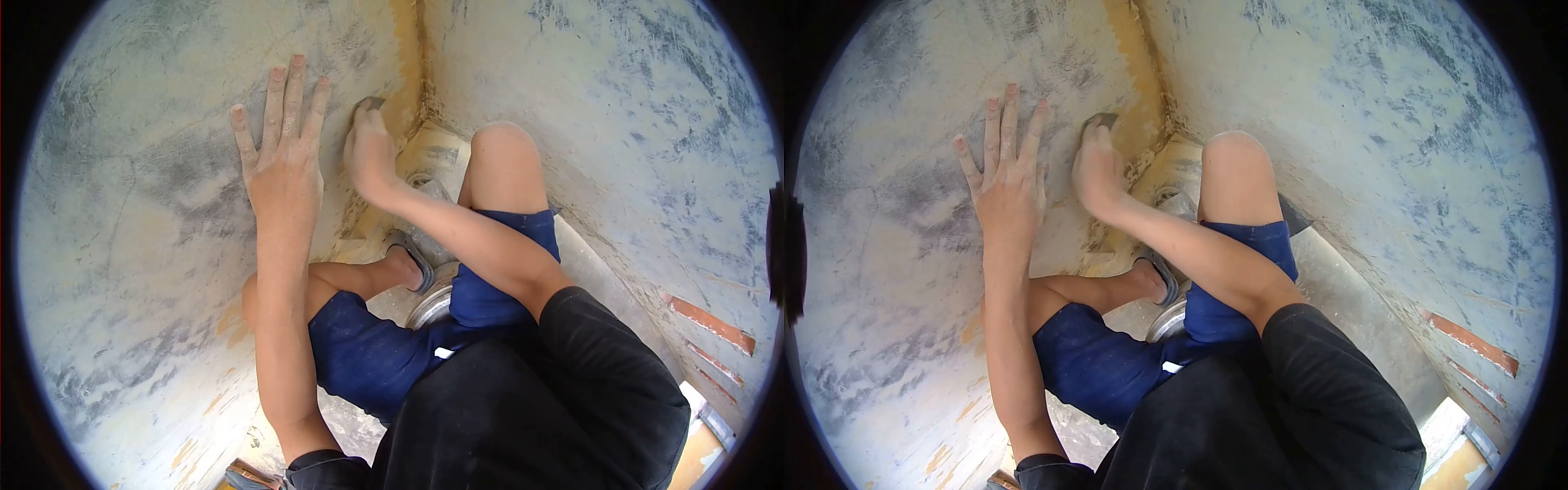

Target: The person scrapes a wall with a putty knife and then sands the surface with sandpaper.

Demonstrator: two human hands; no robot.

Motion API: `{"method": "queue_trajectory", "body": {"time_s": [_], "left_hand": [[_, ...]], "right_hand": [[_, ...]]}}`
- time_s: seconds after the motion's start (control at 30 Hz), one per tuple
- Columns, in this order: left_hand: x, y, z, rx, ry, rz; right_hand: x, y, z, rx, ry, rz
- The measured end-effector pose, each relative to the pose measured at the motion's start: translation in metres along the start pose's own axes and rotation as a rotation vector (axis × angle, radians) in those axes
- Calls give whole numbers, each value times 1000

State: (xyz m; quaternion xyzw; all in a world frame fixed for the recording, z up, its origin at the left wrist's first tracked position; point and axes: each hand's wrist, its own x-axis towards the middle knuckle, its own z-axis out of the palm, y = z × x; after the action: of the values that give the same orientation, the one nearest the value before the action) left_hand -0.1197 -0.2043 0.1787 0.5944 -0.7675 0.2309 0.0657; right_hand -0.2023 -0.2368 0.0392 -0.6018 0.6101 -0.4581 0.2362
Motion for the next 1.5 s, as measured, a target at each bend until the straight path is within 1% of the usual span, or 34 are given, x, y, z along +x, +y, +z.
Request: {"method": "queue_trajectory", "body": {"time_s": [0.07, 0.13, 0.17, 0.3, 0.37, 0.4, 0.47, 0.53, 0.63, 0.67, 0.73, 0.77, 0.83, 0.87, 0.93, 0.97, 1.0, 1.07, 1.1, 1.17, 1.2, 1.27, 1.3, 1.33, 1.4, 1.43, 1.47, 1.5], "left_hand": [[2, 1, 0, -11, -15, 0], [1, 0, 0, 9, -21, -2], [0, 0, -1, 12, -22, -5], [0, 1, 1, -18, -8, -3], [1, 1, 1, -33, 9, 4], [1, 1, 0, -2, -9, 7], [0, -1, -2, 33, -22, 2], [0, -1, 1, -42, -4, 7], [1, 0, 1, -42, 5, 4], [0, 0, 1, -41, 1, 5], [0, -1, 2, -2, 9, 16], [0, -2, 0, 1, 11, 12], [2, 0, -4, 154, -135, 3], [4, 2, -4, 149, -133, 7], [3, 1, -4, 147, -143, 0], [2, 0, -4, 151, -147, -1], [1, 0, -3, 140, -133, 4], [0, 0, -3, 127, -115, 4], [0, 0, -2, 120, -109, 6], [2, 0, -3, 120, -104, 13], [2, 1, -6, 131, -128, 11], [1, 0, -6, 145, -145, 3], [0, 0, -4, 64, -87, 4], [1, 0, -1, -18, -28, 7], [0, -1, 2, -15, -19, 8], [0, -1, 3, -6, -8, 13], [1, 0, 2, -7, -13, 18], [2, 1, -2, 53, -65, 16]], "right_hand": [[-3, -1, -1, -18, -1, -34], [0, 1, -8, -8, -118, 6], [8, 8, -7, 0, -25, -23], [-1, -4, -8, -15, -35, 25], [-13, -7, -16, 4, -202, -104], [-5, -2, -17, 6, -203, -103], [21, 13, -13, -27, -44, 65], [17, 6, -13, -88, -77, 39], [-15, -6, -18, -33, -213, -116], [-9, 0, -17, -31, -215, -113], [13, 9, -13, -60, -64, -7], [9, 8, -8, -58, -66, -12], [-3, -3, -8, -47, -103, 13], [-4, -4, -12, -51, -99, 15], [-8, -5, -17, -41, -251, -47], [1, -1, -19, -63, -185, -22], [-1, -2, -15, -60, -187, -25], [-3, -3, -8, -40, -73, -6], [-8, -6, -12, -44, -72, -6], [-21, -17, -22, 2, -209, -142], [-15, -11, -19, 7, -210, -139], [14, 12, -12, -51, -76, 17], [23, 14, -16, -64, -143, 65], [20, 11, -11, -64, -141, 60], [-8, 0, -1, -24, -36, -117], [-20, -16, -16, -7, -206, -138], [-16, -11, -16, -5, -206, -132], [-9, -6, -16, -28, -167, -108]]}}
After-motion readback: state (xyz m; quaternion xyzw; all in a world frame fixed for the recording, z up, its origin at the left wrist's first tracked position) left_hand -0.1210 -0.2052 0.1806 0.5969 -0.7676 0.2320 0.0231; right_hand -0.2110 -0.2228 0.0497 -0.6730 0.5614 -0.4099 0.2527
